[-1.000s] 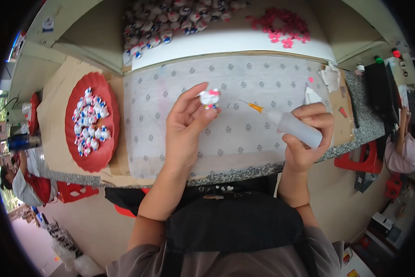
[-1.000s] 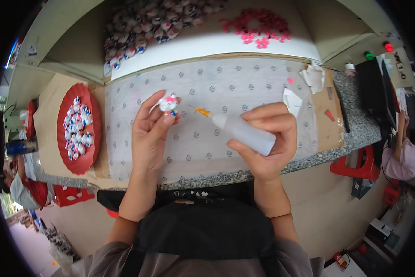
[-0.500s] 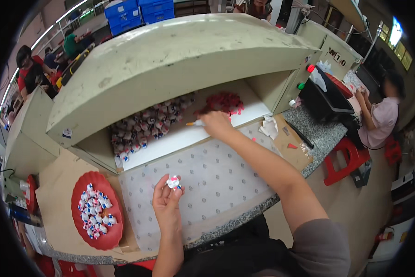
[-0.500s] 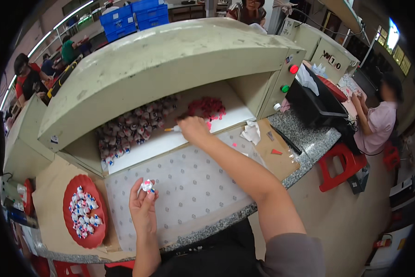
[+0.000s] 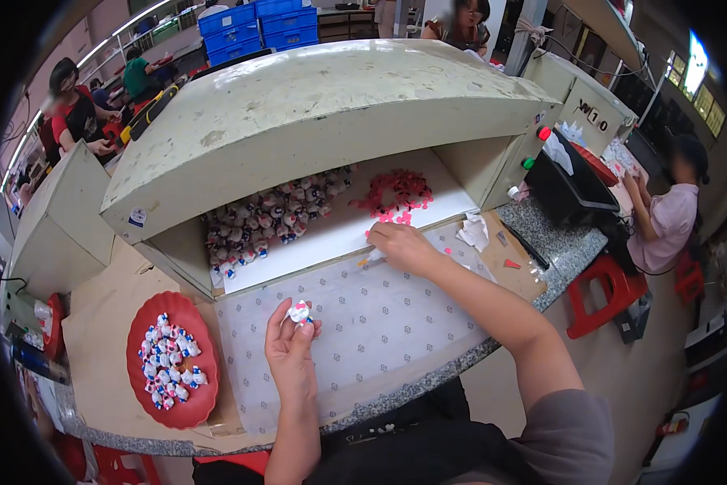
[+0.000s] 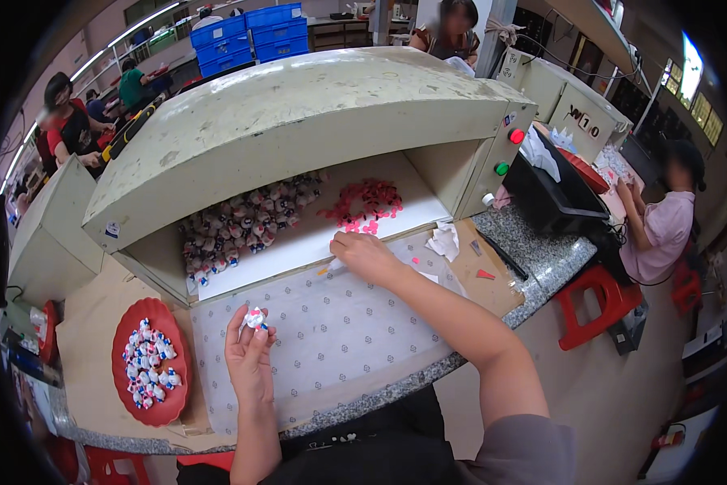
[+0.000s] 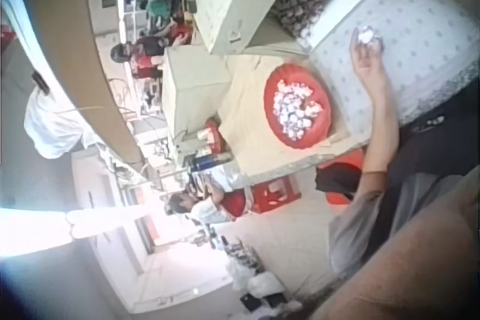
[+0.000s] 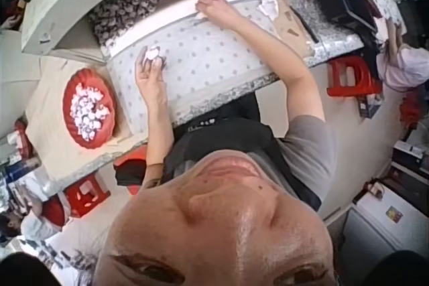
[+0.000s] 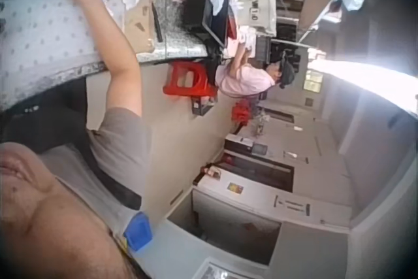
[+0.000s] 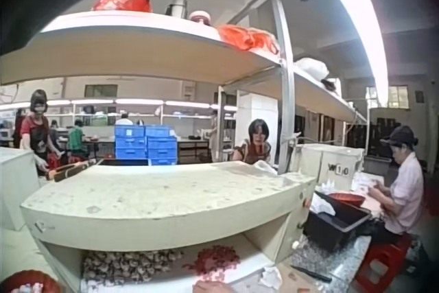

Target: Glue small decorative pink bows onto small cat figurines.

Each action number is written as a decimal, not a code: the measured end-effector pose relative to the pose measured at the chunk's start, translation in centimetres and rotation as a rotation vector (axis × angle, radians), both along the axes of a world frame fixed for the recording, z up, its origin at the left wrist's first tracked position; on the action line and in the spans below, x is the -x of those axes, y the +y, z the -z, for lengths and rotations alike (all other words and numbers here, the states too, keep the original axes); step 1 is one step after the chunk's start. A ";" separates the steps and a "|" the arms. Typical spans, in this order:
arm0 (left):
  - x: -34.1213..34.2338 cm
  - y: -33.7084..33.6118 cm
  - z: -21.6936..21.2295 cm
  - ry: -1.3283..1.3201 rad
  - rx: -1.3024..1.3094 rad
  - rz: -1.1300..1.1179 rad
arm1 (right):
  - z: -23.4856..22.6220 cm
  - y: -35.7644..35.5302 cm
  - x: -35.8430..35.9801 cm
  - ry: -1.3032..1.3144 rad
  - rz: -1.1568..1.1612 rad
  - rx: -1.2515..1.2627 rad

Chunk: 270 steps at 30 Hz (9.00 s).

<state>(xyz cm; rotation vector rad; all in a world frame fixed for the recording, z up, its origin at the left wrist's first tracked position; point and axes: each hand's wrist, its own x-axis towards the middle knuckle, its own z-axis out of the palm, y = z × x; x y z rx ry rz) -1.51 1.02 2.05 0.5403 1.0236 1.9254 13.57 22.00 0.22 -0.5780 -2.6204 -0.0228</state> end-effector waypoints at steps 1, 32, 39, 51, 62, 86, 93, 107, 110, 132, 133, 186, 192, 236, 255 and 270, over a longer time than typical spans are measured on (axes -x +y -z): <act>-0.1 0.0 -0.1 0.009 0.021 0.009 | 0.4 0.1 -0.1 0.018 -0.001 -0.032; -1.3 0.3 0.9 0.387 0.051 0.118 | -2.2 -13.0 2.5 0.911 -0.045 1.516; -0.9 0.5 0.7 0.177 -0.058 0.179 | -1.8 -12.9 2.4 0.902 -0.022 1.334; -0.5 0.0 0.7 0.006 -0.066 0.330 | -1.5 -12.4 1.7 0.761 -0.227 1.338; -1.0 0.3 0.7 0.142 0.000 0.298 | -2.1 -12.4 1.0 0.716 -0.109 1.426; -0.1 -0.7 0.5 0.176 -0.088 0.216 | -2.0 -13.5 2.2 0.664 -0.077 1.475; 9.4 -4.7 -4.1 1.358 0.338 -0.834 | -3.5 -11.4 0.0 0.813 -0.021 1.298; 11.6 18.0 0.1 2.264 -0.152 -0.185 | -2.2 -11.8 -1.1 0.844 -0.045 1.322; 11.1 17.9 -0.5 2.256 -0.222 -0.185 | -2.1 -11.8 -1.0 0.835 -0.064 1.299; 0.0 0.8 1.4 -0.204 0.063 0.351 | -2.0 -12.0 -0.8 0.883 -0.100 1.404; -0.3 0.7 1.3 -0.213 0.071 0.343 | -2.1 -12.1 -0.7 0.873 -0.096 1.416; -1.1 0.3 1.8 0.021 0.099 0.224 | -1.1 -13.9 -0.5 0.955 -0.236 0.554; -1.1 0.3 1.7 0.040 0.100 0.240 | -1.1 -13.8 -0.3 1.007 -0.285 0.545; -1.6 0.7 0.9 0.150 0.105 0.111 | -1.7 1.4 -2.5 0.383 0.312 0.542; -1.0 -0.8 0.8 0.010 0.043 0.117 | -3.0 -5.1 -1.0 0.446 0.099 0.769; -0.8 -0.3 0.9 0.000 0.059 0.096 | -2.0 -12.5 0.3 0.915 -0.023 1.608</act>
